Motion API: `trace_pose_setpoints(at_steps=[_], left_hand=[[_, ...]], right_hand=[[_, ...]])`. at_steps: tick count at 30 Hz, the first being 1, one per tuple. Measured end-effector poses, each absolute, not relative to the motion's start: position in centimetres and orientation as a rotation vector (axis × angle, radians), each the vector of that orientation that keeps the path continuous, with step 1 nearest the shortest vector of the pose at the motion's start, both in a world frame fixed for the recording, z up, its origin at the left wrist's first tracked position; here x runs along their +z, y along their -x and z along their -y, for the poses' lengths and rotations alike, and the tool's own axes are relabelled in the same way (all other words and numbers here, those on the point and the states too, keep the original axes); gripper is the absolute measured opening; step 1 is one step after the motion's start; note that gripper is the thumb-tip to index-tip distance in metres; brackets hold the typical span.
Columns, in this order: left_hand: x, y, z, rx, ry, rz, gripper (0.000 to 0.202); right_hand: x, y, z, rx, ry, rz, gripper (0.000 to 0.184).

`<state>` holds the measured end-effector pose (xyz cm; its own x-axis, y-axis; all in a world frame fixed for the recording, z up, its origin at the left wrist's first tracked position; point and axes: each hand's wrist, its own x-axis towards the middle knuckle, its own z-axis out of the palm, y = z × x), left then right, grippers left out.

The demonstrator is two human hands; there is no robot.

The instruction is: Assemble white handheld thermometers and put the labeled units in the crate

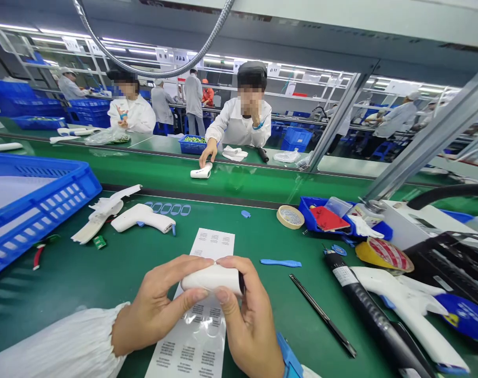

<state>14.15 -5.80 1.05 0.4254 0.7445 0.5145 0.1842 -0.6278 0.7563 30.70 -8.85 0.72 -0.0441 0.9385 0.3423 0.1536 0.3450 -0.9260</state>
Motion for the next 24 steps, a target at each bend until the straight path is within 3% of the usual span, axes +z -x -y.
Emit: trace_pose_setpoints(at_steps=[4,8,11,14,19,22,24], left_hand=[[1.2,-14.4,5.7,1.147,-1.982,-0.869,0.029],[1.3,-13.4,5.1,1.03,-1.702,-1.021,0.03],[1.1,-12.6,4.8,1.036,-1.819,-1.086,0.048],[1.0,-13.2,4.9,0.951,-2.479,-0.87,0.065],[2.6,-14.8,3.9,0.534,-2.855,-0.673,0.056],[4.4,-13.9,2.5,0.596,-2.673,-0.759,0.043],[5.5,-12.8,1.8,0.702,-2.43,-0.876,0.03]], right_hand=[[0.7,-30.9,8.0,0.941,1.056,1.464,0.021],[0.4,-32.1,7.3,1.106,1.089,1.526,0.048],[0.0,-32.8,7.2,1.277,1.238,1.641,0.032],[0.4,-32.5,7.1,1.246,1.33,1.664,0.021],[3.6,-32.5,5.7,1.322,1.121,1.899,0.031],[5.3,-34.3,2.8,1.441,1.002,2.083,0.039],[5.4,-35.7,-0.3,1.166,1.282,2.114,0.038]])
